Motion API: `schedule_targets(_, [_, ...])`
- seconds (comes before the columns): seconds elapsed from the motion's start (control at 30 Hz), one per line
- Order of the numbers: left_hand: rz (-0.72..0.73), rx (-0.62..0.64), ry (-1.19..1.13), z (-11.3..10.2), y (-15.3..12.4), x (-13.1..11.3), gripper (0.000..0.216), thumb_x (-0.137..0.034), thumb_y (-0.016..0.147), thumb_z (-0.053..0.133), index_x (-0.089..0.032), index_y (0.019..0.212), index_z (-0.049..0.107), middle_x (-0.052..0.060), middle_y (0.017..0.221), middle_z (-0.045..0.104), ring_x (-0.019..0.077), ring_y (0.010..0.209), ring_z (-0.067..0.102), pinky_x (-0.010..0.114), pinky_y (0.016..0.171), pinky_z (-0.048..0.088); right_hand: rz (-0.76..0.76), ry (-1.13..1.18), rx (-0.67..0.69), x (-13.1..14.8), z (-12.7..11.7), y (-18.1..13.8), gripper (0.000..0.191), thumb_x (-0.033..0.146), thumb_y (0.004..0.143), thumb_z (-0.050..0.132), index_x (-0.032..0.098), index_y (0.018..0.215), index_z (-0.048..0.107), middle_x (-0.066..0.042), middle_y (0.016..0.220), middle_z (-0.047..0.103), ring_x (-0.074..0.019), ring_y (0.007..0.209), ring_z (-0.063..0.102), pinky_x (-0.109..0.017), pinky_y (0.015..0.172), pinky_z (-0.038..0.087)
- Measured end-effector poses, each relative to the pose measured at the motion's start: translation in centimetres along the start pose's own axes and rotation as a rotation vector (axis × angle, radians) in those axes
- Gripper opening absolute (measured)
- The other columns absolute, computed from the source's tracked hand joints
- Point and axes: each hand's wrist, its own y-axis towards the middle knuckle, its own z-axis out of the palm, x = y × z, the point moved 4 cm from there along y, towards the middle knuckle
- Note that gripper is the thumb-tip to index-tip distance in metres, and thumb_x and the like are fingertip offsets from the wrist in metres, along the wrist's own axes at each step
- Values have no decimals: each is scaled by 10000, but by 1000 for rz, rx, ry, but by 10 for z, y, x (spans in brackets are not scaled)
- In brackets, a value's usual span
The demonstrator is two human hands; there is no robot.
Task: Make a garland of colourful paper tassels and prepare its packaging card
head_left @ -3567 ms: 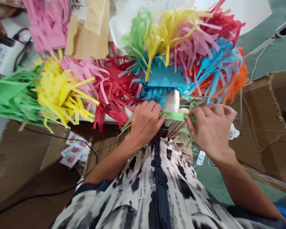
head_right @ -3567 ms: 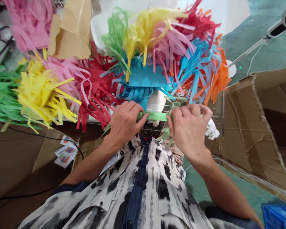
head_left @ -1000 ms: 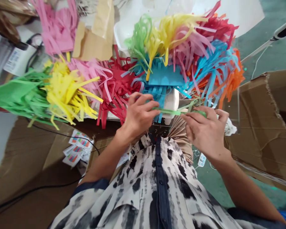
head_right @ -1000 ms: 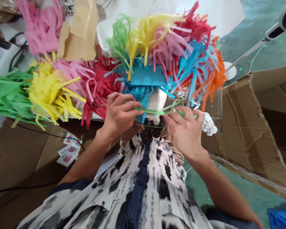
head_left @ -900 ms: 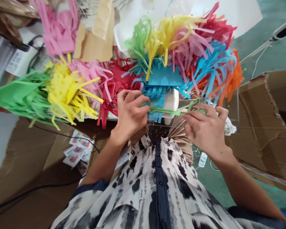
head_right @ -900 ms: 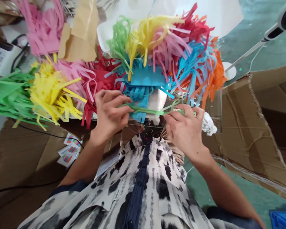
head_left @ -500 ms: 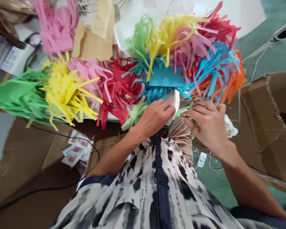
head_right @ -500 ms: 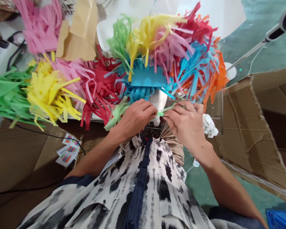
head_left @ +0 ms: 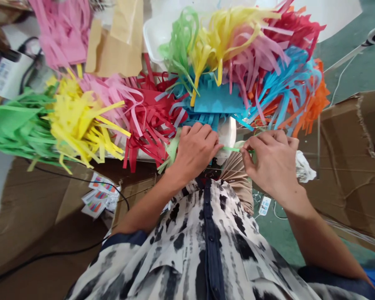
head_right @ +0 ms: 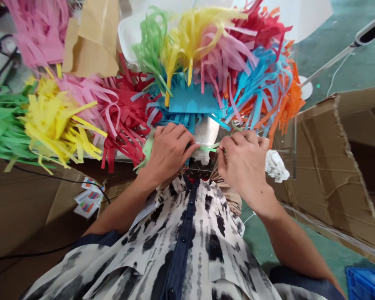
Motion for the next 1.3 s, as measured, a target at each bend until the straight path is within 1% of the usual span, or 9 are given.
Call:
schedule_targets(0.17, [90,-65,-81,0,-4,1,152,-277,1070,586,-228,1089,728,48,1045,771,247,1014,625,432,862,388,44,-80,-48,1,-2,-2,174,292,1002,555,195,932,681,-117,964,742,-344,1068,589,-448,833,263])
schedule_targets(0.37, [338,-137,-88,-4,-15,-11,222,-196,1073,531,-236,1080,750,27,1095,791,225,1099,644,471,1051,419,-242,-20,-201,20,2,-24,219,136,997,596,272,1089,740,-16,1096,820,-273,1208,615,-468,963,287])
schedule_targets(0.57, [325,-87,-177,-6,-45,-29,241,-200,1029,579,-241,1200,744,43,1175,785,236,1168,666,559,1232,350,-291,-25,-257,32,2,-51,191,221,968,665,235,1147,732,-40,1127,817,-264,1164,656,-470,938,322])
schedule_targets(0.7, [235,-165,-162,1,-61,-32,227,-152,1026,604,-263,1156,753,23,1117,807,208,1124,697,514,1200,390,-301,-23,-233,34,8,-59,262,184,1003,663,287,1238,716,-8,1209,814,-243,1184,652,-450,932,312])
schedule_targets(0.83, [222,-281,-119,1,-69,-37,161,-157,1012,642,-210,1109,760,43,1097,824,193,1016,732,414,1033,477,-274,-17,-241,34,14,-63,243,154,1056,602,315,1187,728,6,1178,824,-225,1144,669,-445,927,312])
schedule_targets(0.93, [157,-248,-188,-4,-71,-43,152,-178,1016,641,-201,1081,775,65,1123,830,204,1013,754,390,938,498,-284,-5,-270,33,13,-66,228,178,1061,597,351,1113,735,30,1099,830,-217,1101,682,-449,919,314])
schedule_targets(1.1, [-208,-141,-685,-19,-67,-38,211,-329,1029,657,-223,1074,833,58,1060,851,231,962,785,395,878,536,-358,-5,-439,27,-5,-69,241,205,983,709,355,1169,741,42,1063,829,-217,1038,695,-437,897,333])
schedule_targets(1.2, [-452,81,-1239,-18,-64,-31,262,-448,962,739,-230,1036,864,63,993,855,222,885,784,361,818,580,-353,60,-490,23,-19,-70,377,224,942,757,420,1263,731,49,1041,824,-228,1033,702,-446,891,319])
schedule_targets(1.3, [-578,309,-1621,-15,-61,-30,290,-454,828,866,-219,997,873,55,884,842,184,774,746,325,768,584,-389,89,-530,25,-32,-69,480,199,920,780,445,1325,709,50,1005,823,-226,1013,710,-455,903,332])
